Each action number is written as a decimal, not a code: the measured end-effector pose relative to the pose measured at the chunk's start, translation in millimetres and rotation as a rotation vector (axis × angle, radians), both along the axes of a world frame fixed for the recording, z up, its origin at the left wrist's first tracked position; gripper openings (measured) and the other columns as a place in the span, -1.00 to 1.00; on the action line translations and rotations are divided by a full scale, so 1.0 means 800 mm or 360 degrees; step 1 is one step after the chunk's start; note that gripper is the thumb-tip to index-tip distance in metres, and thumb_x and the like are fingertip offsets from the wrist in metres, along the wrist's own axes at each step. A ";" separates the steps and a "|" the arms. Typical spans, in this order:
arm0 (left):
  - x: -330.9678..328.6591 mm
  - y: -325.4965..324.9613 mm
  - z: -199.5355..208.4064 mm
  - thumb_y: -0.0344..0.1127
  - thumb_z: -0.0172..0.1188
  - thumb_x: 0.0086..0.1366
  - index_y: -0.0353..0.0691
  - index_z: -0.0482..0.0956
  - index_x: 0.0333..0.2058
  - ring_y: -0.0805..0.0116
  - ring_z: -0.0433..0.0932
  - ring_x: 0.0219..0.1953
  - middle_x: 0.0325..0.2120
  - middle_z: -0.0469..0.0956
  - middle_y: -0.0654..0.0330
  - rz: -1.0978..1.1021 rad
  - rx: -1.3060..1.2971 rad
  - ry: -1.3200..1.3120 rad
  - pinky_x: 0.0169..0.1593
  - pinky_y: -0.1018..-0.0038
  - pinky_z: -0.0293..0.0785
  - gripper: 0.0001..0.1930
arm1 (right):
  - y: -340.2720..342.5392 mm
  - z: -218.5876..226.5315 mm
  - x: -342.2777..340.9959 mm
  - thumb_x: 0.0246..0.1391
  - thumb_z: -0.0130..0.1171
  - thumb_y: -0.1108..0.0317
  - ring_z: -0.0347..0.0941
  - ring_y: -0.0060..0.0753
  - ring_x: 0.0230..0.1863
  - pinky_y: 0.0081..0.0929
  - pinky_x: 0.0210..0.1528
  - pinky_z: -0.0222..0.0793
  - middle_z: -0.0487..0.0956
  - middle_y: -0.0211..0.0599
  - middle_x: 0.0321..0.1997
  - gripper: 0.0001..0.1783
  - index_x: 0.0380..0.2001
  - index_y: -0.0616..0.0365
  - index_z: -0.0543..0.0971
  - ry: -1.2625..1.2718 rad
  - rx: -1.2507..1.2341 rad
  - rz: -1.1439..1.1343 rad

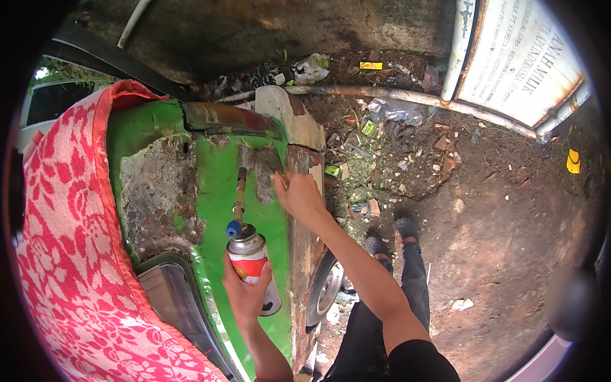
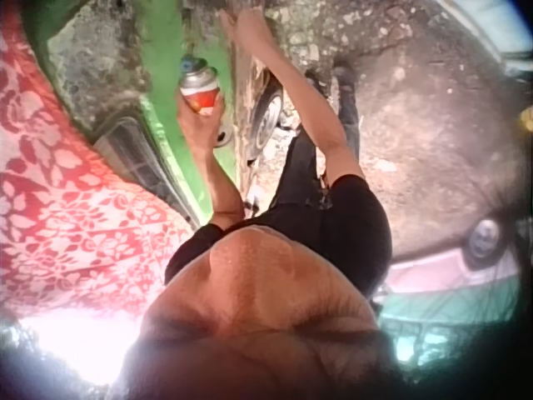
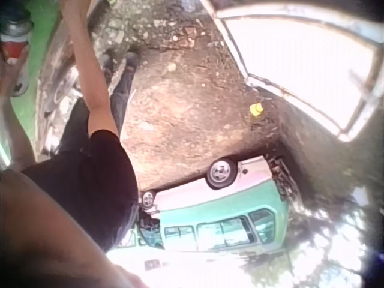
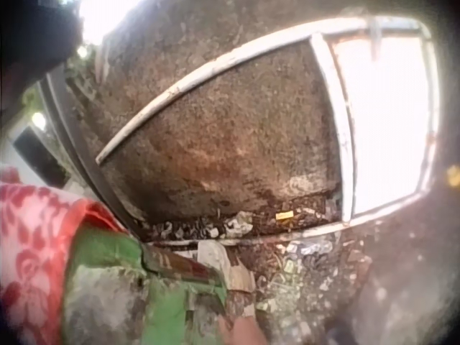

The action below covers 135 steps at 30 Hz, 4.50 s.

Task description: The person uses a handheld blowtorch to heat a green metal surface on a vehicle. They repeatedly apply the flame to the same area while holding a red and white patterned cloth nearby, likely to protect adjacent surfaces. The person adjusts the cloth and torch position throughout the clip.

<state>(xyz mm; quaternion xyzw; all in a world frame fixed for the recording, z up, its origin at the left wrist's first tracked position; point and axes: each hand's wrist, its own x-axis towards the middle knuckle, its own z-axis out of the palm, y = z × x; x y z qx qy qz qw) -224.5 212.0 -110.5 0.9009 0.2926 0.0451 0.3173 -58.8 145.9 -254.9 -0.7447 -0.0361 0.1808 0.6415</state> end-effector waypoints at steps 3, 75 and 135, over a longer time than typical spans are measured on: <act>0.005 0.000 0.001 -0.29 0.57 0.07 -0.38 0.39 0.14 0.21 0.72 -0.26 -0.23 0.70 -0.05 -0.0021 0.0020 0.0056 -0.12 0.32 0.62 -0.28 | 0.008 0.001 -0.004 0.31 0.25 0.05 0.55 0.26 -0.61 -0.08 -0.50 0.43 0.48 0.20 -0.72 -0.43 -0.52 0.44 0.63 -0.0137 0.0031 -0.0120; 0.005 -0.005 -0.022 -0.29 0.58 0.07 -0.39 0.39 0.14 0.20 0.72 -0.28 -0.25 0.70 -0.04 0.0036 -0.0040 0.0080 -0.14 0.32 0.63 -0.27 | 0.003 -0.025 -0.012 0.34 0.18 -0.03 0.55 0.42 -0.47 0.10 -0.33 0.48 0.55 0.34 -0.59 -0.33 -0.55 0.50 0.59 0.0232 0.0100 0.0092; 0.018 -0.006 -0.035 -0.28 0.57 0.08 -0.39 0.39 0.14 0.19 0.72 -0.26 -0.23 0.69 -0.07 0.0033 -0.0075 0.0111 -0.13 0.32 0.63 -0.28 | -0.001 -0.039 -0.001 0.34 0.18 -0.06 0.45 -0.08 -0.65 -0.10 -0.43 0.39 0.48 0.03 -0.71 -0.35 -0.48 0.44 0.65 0.0332 0.0013 0.0142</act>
